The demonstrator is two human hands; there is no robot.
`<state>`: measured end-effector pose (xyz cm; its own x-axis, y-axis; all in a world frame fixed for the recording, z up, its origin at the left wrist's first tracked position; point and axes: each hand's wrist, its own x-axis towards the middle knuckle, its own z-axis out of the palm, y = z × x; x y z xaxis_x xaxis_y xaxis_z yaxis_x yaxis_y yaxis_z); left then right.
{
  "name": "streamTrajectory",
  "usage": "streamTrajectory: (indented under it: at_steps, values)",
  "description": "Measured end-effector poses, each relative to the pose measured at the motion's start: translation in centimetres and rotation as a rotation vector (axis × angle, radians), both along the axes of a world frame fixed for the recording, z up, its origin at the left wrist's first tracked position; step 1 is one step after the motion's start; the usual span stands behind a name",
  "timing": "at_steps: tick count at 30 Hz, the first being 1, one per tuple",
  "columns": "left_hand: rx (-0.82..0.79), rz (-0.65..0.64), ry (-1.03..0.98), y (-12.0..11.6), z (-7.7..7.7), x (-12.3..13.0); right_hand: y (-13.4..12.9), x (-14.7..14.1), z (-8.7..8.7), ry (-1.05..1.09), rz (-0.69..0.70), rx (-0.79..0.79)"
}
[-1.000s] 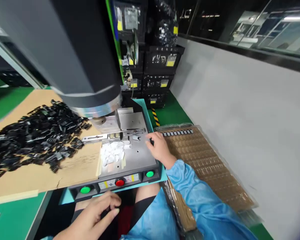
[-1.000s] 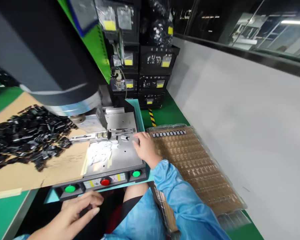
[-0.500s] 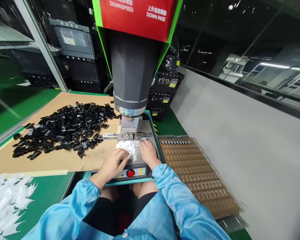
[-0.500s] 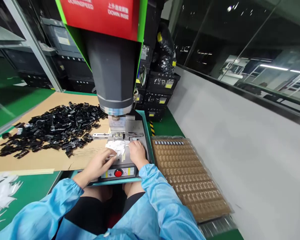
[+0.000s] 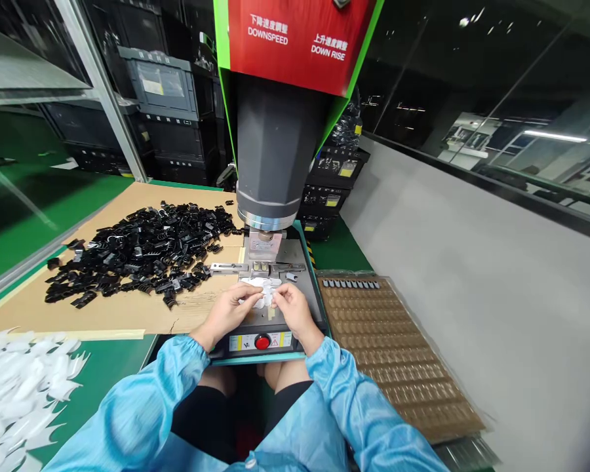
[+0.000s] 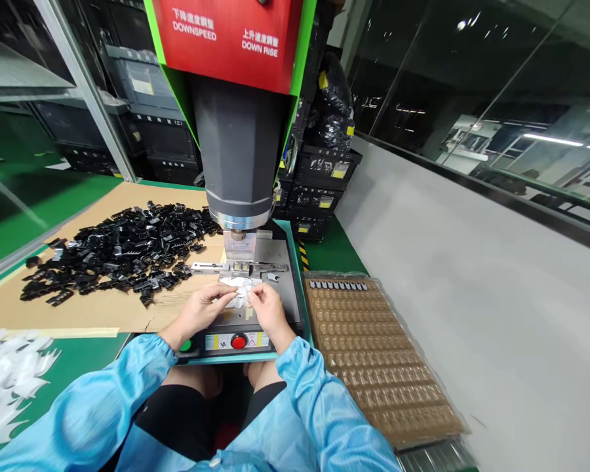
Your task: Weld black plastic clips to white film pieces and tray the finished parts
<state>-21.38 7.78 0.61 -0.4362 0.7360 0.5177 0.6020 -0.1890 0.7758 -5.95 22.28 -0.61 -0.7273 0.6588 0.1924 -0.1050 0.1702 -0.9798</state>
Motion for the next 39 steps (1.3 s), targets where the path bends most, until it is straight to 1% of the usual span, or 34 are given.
streamTrajectory:
  at_steps: [2,4,5,7,9,10,13,15,17,21,25,28,30,31,32,34,36,38,39]
  values:
    - [0.003,0.077,0.088,0.3,0.0,-1.5,1.0,-0.5,0.0,0.009,-0.048,0.014]
    - [-0.024,0.141,0.205,1.0,0.0,-3.1,2.1,-1.1,0.2,-0.020,-0.103,0.118]
    - [-0.046,0.163,0.259,1.6,-0.1,-3.9,2.6,-1.4,0.4,-0.049,-0.135,0.215]
    - [-0.087,0.190,0.338,3.0,-0.6,-5.2,3.6,-2.1,0.8,-0.133,-0.195,0.464]
    - [-0.123,0.181,0.382,4.4,-1.3,-6.0,4.3,-2.9,1.2,-0.235,-0.242,0.698]
    - [-0.141,0.169,0.400,5.0,-1.6,-6.3,4.5,-3.4,1.4,-0.283,-0.253,0.789]
    - [-0.201,0.136,0.476,6.1,-2.4,-6.2,4.7,-4.7,1.6,-0.385,-0.237,0.992]
    - [-0.243,0.142,0.541,6.1,-2.3,-5.9,4.6,-5.4,1.5,-0.432,-0.183,1.095]
    - [-0.287,0.158,0.594,5.9,-2.0,-5.4,4.2,-5.6,1.3,-0.482,-0.134,1.153]
    - [-0.358,0.186,0.612,5.4,-1.1,-4.4,3.3,-5.5,1.3,-0.571,-0.102,1.187]
    - [-0.365,0.205,0.522,5.6,-0.5,-3.4,2.5,-5.5,1.9,-0.628,-0.074,1.175]
    - [-0.356,0.215,0.452,5.4,0.0,-2.4,2.5,-5.6,2.4,-0.649,-0.063,1.168]
    - [-0.370,0.212,0.442,4.3,0.4,-2.2,2.8,-5.7,2.7,-0.652,-0.056,1.167]
    - [-0.379,0.215,0.442,3.3,0.6,-2.2,2.9,-5.8,2.9,-0.650,-0.056,1.164]
    - [-0.389,0.226,0.443,2.0,0.7,-2.5,2.9,-5.9,3.0,-0.645,-0.060,1.161]
    - [-0.402,0.280,0.437,-1.5,0.5,-3.5,2.5,-6.3,3.2,-0.620,-0.087,1.150]
    - [-0.407,0.382,0.411,-5.7,0.0,-5.1,1.1,-6.9,3.3,-0.569,-0.099,1.133]
    - [-0.411,0.533,0.344,-9.6,-0.9,-6.9,-1.2,-8.2,3.2,-0.501,-0.049,1.116]
    - [-0.418,0.616,0.301,-11.2,-1.3,-7.8,-2.6,-9.1,3.2,-0.470,-0.005,1.107]
